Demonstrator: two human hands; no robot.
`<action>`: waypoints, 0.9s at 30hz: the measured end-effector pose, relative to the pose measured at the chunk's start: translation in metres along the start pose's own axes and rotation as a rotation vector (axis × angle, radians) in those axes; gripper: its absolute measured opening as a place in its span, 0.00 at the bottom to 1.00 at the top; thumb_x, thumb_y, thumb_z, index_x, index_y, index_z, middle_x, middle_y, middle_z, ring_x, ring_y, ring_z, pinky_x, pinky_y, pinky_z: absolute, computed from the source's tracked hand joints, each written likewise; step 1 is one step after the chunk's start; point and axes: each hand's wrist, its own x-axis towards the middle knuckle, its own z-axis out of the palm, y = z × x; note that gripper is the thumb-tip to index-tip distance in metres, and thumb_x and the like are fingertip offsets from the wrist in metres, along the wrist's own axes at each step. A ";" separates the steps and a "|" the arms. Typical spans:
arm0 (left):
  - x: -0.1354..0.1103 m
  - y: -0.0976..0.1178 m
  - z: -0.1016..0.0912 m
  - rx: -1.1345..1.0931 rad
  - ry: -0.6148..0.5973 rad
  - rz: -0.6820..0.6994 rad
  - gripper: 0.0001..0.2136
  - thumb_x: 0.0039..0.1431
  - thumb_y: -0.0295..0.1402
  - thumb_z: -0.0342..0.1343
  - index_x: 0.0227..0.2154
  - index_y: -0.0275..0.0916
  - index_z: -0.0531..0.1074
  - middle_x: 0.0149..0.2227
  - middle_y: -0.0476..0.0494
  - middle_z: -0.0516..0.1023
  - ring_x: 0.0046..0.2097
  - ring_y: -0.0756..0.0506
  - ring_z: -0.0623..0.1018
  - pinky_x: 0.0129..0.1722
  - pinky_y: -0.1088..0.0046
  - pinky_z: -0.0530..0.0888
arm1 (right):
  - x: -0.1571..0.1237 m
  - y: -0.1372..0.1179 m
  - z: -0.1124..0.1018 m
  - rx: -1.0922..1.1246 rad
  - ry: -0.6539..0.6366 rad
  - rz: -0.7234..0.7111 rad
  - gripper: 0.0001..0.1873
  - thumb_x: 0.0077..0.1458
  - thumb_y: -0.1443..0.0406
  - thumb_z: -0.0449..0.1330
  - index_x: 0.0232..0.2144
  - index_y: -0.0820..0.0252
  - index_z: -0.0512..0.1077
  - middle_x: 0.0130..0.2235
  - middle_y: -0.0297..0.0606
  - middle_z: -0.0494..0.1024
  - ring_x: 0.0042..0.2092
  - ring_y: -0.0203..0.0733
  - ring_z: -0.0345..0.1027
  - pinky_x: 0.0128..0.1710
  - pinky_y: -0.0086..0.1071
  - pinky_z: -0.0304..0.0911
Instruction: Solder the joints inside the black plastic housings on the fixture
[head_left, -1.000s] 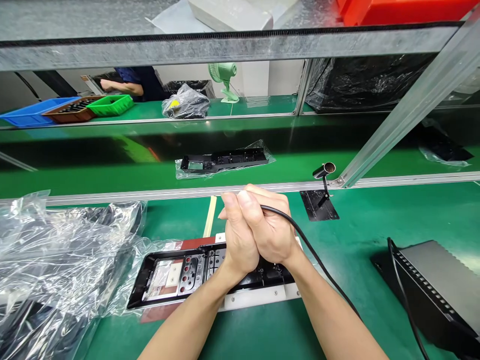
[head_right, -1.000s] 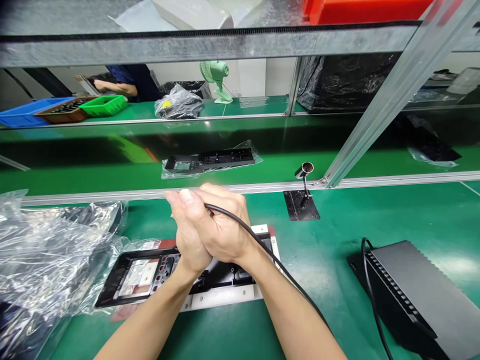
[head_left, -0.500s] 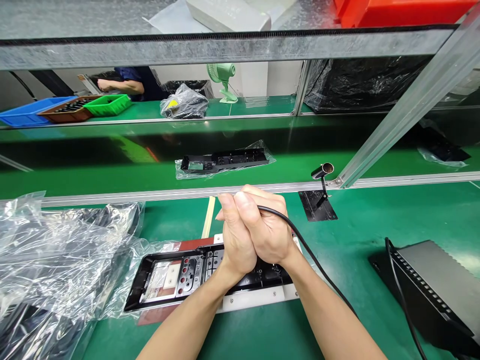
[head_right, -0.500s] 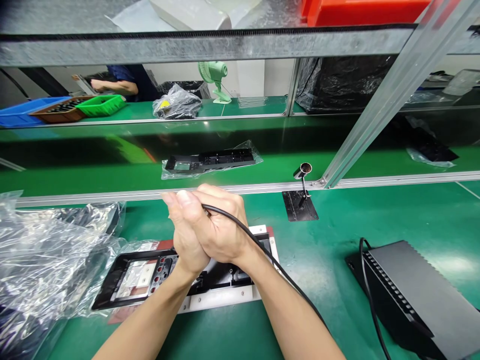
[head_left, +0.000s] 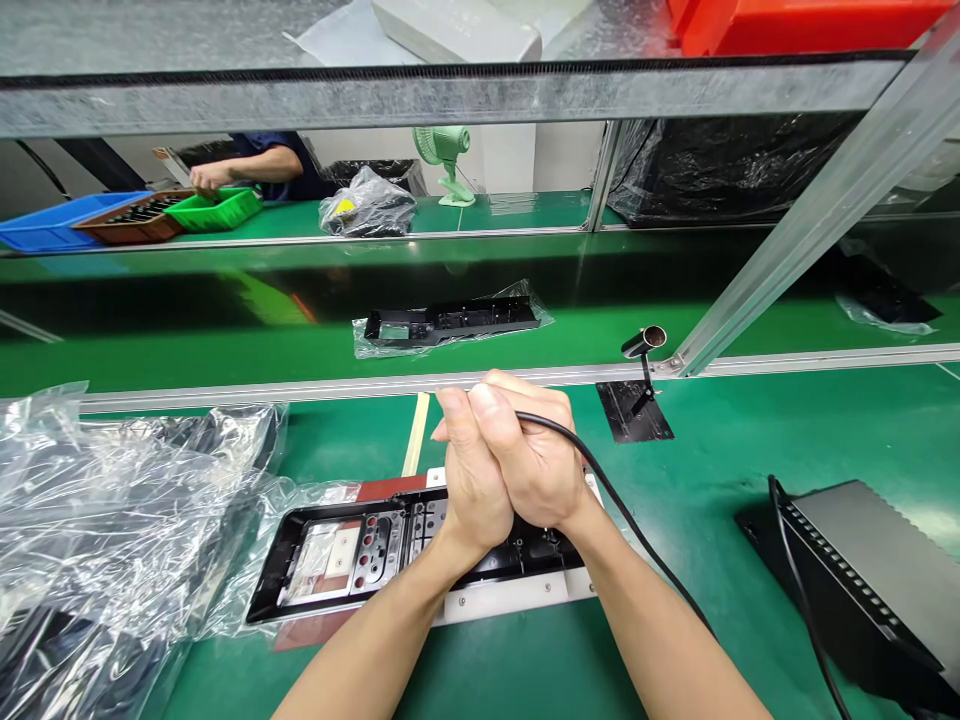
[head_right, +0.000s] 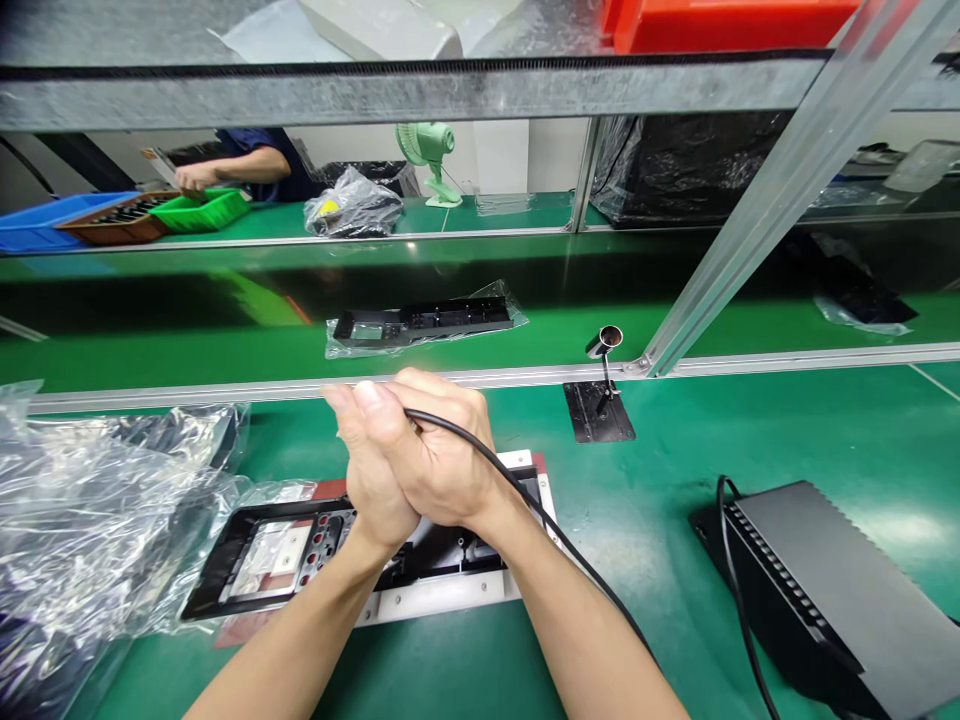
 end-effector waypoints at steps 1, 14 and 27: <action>0.000 -0.001 0.000 -0.001 0.008 0.005 0.26 0.61 0.64 0.40 0.25 0.45 0.54 0.23 0.50 0.62 0.25 0.48 0.69 0.26 0.70 0.71 | 0.000 0.000 0.000 -0.002 0.001 0.007 0.26 0.68 0.56 0.48 0.27 0.57 0.79 0.27 0.38 0.73 0.31 0.39 0.65 0.33 0.36 0.64; 0.000 0.001 0.000 -0.026 -0.046 0.003 0.25 0.64 0.60 0.39 0.25 0.44 0.57 0.24 0.48 0.67 0.27 0.48 0.71 0.28 0.71 0.73 | 0.000 0.000 -0.001 -0.021 -0.008 0.005 0.26 0.68 0.55 0.48 0.31 0.55 0.82 0.27 0.38 0.74 0.31 0.39 0.65 0.33 0.36 0.64; 0.000 -0.003 0.000 -0.030 0.007 -0.023 0.24 0.65 0.58 0.41 0.23 0.44 0.58 0.23 0.49 0.62 0.25 0.47 0.66 0.25 0.69 0.70 | 0.000 0.001 -0.001 -0.035 -0.003 0.003 0.27 0.69 0.54 0.47 0.25 0.56 0.78 0.26 0.38 0.73 0.31 0.39 0.67 0.33 0.36 0.64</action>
